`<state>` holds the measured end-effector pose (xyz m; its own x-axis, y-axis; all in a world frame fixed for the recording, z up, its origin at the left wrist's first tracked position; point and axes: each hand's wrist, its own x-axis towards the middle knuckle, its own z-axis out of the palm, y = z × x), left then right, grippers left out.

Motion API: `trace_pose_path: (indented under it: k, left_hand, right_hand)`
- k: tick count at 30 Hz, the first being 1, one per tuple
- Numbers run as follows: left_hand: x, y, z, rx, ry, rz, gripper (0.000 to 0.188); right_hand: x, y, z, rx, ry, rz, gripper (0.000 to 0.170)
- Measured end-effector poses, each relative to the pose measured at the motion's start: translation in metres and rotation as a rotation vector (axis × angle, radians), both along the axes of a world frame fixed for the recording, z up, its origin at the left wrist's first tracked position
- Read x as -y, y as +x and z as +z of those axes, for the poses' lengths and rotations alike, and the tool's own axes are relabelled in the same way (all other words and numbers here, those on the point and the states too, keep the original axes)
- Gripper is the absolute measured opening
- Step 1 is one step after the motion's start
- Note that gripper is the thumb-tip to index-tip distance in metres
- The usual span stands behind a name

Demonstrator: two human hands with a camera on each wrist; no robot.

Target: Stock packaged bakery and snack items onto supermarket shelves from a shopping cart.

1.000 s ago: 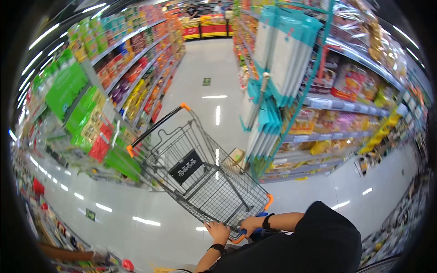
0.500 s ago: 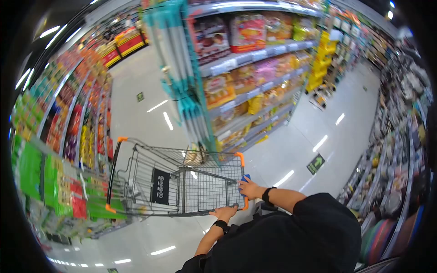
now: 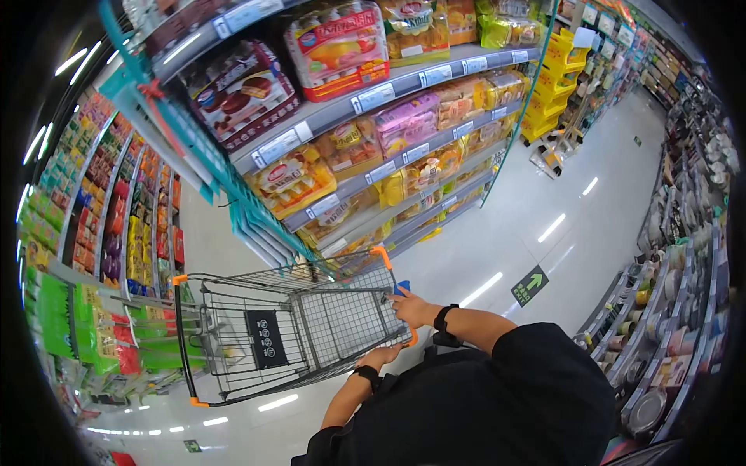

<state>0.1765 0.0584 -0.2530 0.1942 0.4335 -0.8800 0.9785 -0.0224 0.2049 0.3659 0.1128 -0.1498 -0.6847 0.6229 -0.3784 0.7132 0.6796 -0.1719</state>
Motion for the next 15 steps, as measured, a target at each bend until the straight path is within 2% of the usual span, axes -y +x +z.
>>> trace_pose_path:
  k: [3, 5, 8, 11, 12, 15]
  left_hand:
    - [-0.008, 0.036, 0.010, 0.043, -0.165, 0.079, 0.076]
    - [-0.019, 0.068, 0.109, 0.051, -0.211, 0.127, 0.077]
    - [-0.021, 0.081, 0.066, 0.415, -0.300, 0.206, 0.074]
    - [-0.032, 0.084, 0.046, 0.255, -0.344, 0.268, 0.068]
    - [-0.036, 0.080, -0.004, 0.323, -0.380, 0.183, 0.062]
    - [-0.050, 0.079, 0.035, 0.315, -0.495, 0.204, 0.055]
  right_hand:
    - [-0.015, 0.029, 0.003, 0.032, -0.033, 0.048, 0.023]
    - [-0.024, 0.046, 0.012, 0.060, -0.027, 0.081, 0.023]
    - [-0.035, 0.066, 0.019, 0.072, -0.057, 0.098, 0.025]
    - [-0.049, 0.080, 0.019, 0.083, -0.045, 0.104, 0.026]
    - [-0.050, 0.085, 0.020, 0.089, -0.044, 0.104, 0.026]
    - [-0.055, 0.099, 0.017, 0.088, -0.015, 0.106, 0.027]
